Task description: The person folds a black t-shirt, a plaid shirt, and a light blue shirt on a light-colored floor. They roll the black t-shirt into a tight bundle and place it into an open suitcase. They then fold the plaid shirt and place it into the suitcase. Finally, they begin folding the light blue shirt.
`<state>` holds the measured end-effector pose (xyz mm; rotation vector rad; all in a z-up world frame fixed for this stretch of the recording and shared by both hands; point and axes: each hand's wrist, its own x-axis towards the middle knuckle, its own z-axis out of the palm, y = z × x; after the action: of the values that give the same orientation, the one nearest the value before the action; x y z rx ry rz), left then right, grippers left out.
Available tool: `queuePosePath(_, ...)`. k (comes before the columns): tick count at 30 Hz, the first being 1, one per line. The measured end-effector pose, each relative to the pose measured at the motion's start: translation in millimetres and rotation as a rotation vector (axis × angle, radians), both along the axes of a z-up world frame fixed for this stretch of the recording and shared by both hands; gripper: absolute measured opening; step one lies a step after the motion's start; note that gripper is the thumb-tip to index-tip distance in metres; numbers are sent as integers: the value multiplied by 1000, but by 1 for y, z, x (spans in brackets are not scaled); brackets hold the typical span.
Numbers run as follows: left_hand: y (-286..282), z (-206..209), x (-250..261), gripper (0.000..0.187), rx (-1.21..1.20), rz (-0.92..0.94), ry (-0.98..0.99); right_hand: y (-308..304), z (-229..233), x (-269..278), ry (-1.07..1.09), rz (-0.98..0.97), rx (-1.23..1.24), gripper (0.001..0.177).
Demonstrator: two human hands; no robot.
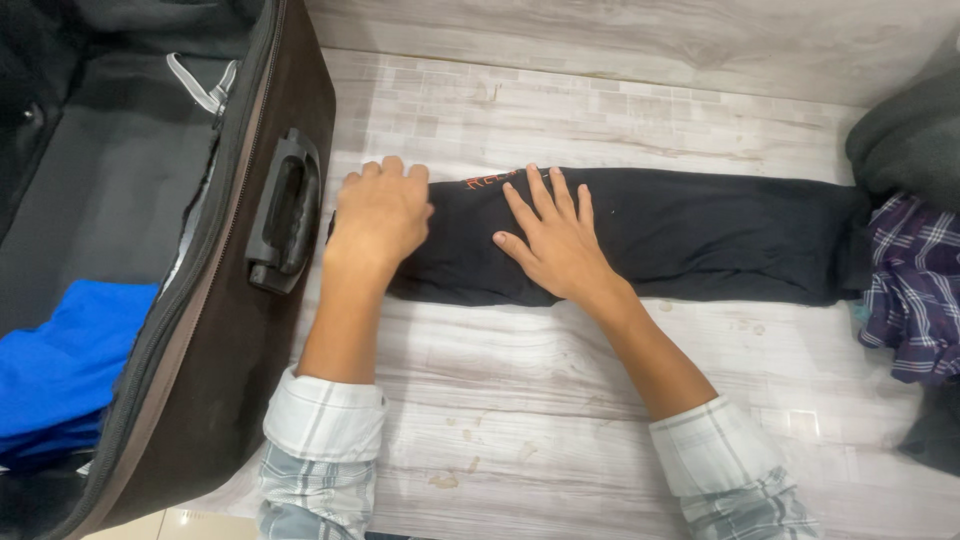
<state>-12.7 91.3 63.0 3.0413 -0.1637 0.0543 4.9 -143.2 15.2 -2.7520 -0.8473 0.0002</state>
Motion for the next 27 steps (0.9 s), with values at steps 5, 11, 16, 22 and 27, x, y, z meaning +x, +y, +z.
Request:
queuePosePath(5, -72, -13, 4, 91, -203, -53, 270, -11, -9, 9, 66, -8, 192, 60)
queuePosePath(11, -57, -51, 23, 80, -189, -184, 162, -37, 1, 17, 84, -103, 205, 58)
queuePosePath(16, -10, -60, 35, 76, -211, -280, -6, -73, 7, 17, 50, -220, 185, 66)
queuePosePath(22, 18, -55, 40, 63, -234, -227, 11, -143, -2, 9, -21, -398, 71, 73)
queuePosePath(27, 20, -58, 42, 59, -234, -212, 34, -202, -8, -6, -93, -479, 18, 73)
